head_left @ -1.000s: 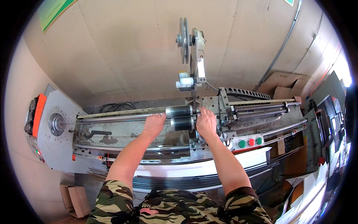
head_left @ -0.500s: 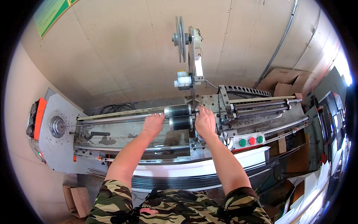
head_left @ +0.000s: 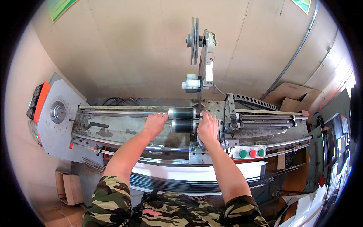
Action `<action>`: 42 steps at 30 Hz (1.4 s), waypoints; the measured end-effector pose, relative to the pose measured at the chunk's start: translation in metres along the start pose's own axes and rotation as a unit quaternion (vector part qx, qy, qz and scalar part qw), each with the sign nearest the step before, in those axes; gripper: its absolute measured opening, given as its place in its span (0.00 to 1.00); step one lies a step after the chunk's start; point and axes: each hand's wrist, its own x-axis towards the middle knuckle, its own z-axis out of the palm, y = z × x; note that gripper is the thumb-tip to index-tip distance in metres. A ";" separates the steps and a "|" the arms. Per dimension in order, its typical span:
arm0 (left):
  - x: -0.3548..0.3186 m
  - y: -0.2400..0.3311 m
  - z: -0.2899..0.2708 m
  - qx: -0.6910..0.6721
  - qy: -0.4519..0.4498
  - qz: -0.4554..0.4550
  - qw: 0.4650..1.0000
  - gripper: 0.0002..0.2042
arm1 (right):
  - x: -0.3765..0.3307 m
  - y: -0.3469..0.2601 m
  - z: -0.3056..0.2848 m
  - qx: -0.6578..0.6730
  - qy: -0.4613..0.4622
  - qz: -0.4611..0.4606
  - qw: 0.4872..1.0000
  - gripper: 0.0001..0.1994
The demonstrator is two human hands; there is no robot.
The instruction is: The person operates a metal processing machine, repeatedly inserting cylindrical metal rods into the machine's rollers and guiding them through the mechanism. The person removes the processed rods and places them on a nearby surface, then repeats the process with new rods from a stack.
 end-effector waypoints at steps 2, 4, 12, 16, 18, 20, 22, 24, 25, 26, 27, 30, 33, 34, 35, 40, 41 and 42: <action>0.001 -0.001 0.001 -0.001 0.009 0.008 1.000 0.07 | 0.000 0.002 0.000 0.005 0.004 -0.006 1.000 0.16; 0.001 0.000 0.002 -0.004 0.005 0.009 1.000 0.08 | 0.000 0.004 0.000 0.005 0.004 -0.009 1.000 0.16; 0.000 0.004 -0.003 -0.029 -0.034 -0.007 0.999 0.07 | -0.003 0.004 0.001 0.012 -0.008 0.003 1.000 0.18; 0.002 0.002 0.004 -0.020 -0.008 -0.001 1.000 0.07 | -0.001 0.005 0.000 0.016 0.001 0.002 1.000 0.18; 0.002 0.001 0.005 -0.015 -0.004 0.003 1.000 0.07 | 0.000 0.005 0.000 0.019 0.001 0.005 1.000 0.18; 0.002 0.001 0.006 -0.015 -0.003 0.002 1.000 0.07 | 0.000 0.005 0.001 0.022 0.003 0.006 1.000 0.18; 0.003 0.002 0.006 -0.017 0.000 0.003 1.000 0.07 | 0.001 0.006 0.000 0.021 0.007 0.001 1.000 0.17; 0.002 0.001 0.007 -0.018 0.001 0.005 1.000 0.07 | 0.001 0.007 0.004 0.020 0.012 -0.001 1.000 0.17; 0.001 -0.001 0.008 -0.017 0.006 0.007 1.000 0.08 | 0.001 0.006 0.006 0.020 0.014 -0.003 1.000 0.17; 0.001 -0.003 0.010 -0.017 0.012 0.009 1.000 0.08 | 0.000 0.006 0.006 0.021 0.015 -0.003 1.000 0.17; 0.000 -0.004 0.011 -0.016 0.017 0.011 1.000 0.08 | 0.000 0.004 0.007 0.020 0.015 -0.003 1.000 0.17; 0.000 -0.008 0.011 -0.024 0.012 0.017 0.999 0.08 | 0.000 0.002 0.009 0.017 0.011 0.001 1.000 0.17; -0.001 -0.010 0.010 -0.027 0.008 0.017 0.999 0.09 | 0.000 -0.001 0.009 0.016 0.006 0.001 1.000 0.17; -0.001 -0.012 0.011 -0.028 0.005 0.018 0.999 0.09 | 0.000 -0.003 0.010 0.017 0.004 0.002 1.000 0.17; -0.002 -0.013 0.012 -0.030 0.002 0.019 0.999 0.09 | -0.001 -0.004 0.010 0.018 0.001 0.003 1.000 0.17; -0.001 -0.011 0.021 -0.041 0.023 0.019 0.999 0.07 | -0.001 -0.002 0.014 0.024 0.008 0.009 1.000 0.15; 0.000 -0.011 0.026 -0.046 0.036 0.021 0.998 0.07 | -0.001 0.000 0.013 0.022 0.007 0.011 1.000 0.15; 0.001 -0.008 0.027 -0.049 0.049 0.024 0.997 0.06 | -0.001 0.003 0.013 0.015 0.002 0.012 1.000 0.16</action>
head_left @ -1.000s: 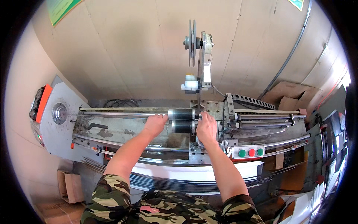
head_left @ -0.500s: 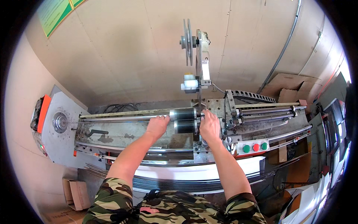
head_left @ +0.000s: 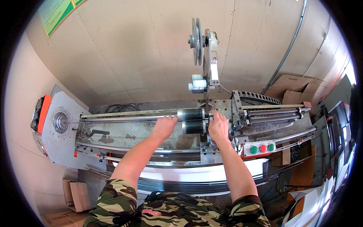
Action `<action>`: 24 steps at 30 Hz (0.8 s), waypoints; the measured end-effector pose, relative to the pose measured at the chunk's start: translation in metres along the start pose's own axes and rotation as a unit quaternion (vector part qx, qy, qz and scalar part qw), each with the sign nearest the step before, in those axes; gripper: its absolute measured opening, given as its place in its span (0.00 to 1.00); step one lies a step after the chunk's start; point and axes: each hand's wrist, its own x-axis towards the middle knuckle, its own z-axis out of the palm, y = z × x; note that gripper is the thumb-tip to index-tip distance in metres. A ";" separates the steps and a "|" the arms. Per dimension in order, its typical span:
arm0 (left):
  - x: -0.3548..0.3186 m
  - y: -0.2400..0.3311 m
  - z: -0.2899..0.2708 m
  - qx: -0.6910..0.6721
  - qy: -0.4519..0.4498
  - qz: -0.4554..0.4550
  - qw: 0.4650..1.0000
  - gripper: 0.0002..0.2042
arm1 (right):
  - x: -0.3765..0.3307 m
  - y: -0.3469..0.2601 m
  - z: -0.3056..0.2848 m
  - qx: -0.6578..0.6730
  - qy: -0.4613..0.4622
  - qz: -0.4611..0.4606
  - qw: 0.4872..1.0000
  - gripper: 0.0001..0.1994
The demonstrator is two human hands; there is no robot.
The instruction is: The person operates a metal processing machine, repeatedly inserting cylindrical metal rods into the machine's rollers and guiding them through the mechanism. The person removes the processed rods and places them on a nearby surface, then repeats the process with new rods from a stack.
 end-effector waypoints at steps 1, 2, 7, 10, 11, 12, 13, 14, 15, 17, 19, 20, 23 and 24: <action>0.001 0.002 0.001 -0.001 -0.004 0.000 1.000 0.06 | 0.000 0.004 -0.001 -0.007 -0.005 0.001 1.000 0.17; 0.003 0.005 0.002 -0.002 -0.009 0.000 1.000 0.06 | 0.000 0.007 -0.001 -0.014 -0.009 0.002 1.000 0.17; 0.011 0.019 0.008 -0.005 -0.008 0.005 1.000 0.06 | 0.000 0.025 -0.007 -0.014 -0.016 0.007 1.000 0.17; 0.016 0.025 0.008 0.002 -0.017 0.007 1.000 0.06 | 0.001 0.034 -0.008 -0.006 -0.010 0.003 1.000 0.17; 0.017 0.026 0.008 0.012 -0.026 0.007 1.000 0.07 | 0.001 0.036 -0.008 -0.003 -0.007 0.001 1.000 0.17; 0.017 0.027 0.009 0.021 -0.034 0.007 0.999 0.07 | 0.001 0.036 -0.009 -0.004 -0.007 0.001 1.000 0.17; 0.017 0.027 0.010 0.015 -0.027 0.006 0.999 0.08 | 0.001 0.035 -0.009 -0.006 -0.006 0.000 1.000 0.16; 0.017 0.026 0.012 0.010 -0.021 0.006 1.000 0.08 | 0.001 0.035 -0.010 -0.007 -0.006 0.000 1.000 0.16; 0.016 0.025 0.013 0.005 -0.014 0.006 1.000 0.09 | 0.001 0.034 -0.011 -0.004 -0.005 0.007 1.000 0.16; 0.017 0.023 0.014 0.010 -0.022 0.012 1.000 0.11 | 0.000 0.033 -0.011 0.003 -0.003 0.021 1.000 0.16; 0.019 0.025 0.013 0.012 -0.029 0.016 0.999 0.12 | -0.001 0.036 -0.012 -0.009 0.015 0.021 1.000 0.16; 0.019 0.026 0.012 0.012 -0.034 0.017 0.999 0.13 | -0.001 0.037 -0.013 -0.015 0.023 0.021 0.999 0.15; 0.018 0.025 0.011 0.008 -0.032 0.021 0.999 0.15 | -0.001 0.039 -0.015 -0.029 0.028 0.037 0.998 0.15; 0.017 0.023 0.012 0.005 -0.029 0.022 0.999 0.15 | -0.001 0.037 -0.017 -0.035 0.029 0.045 0.998 0.15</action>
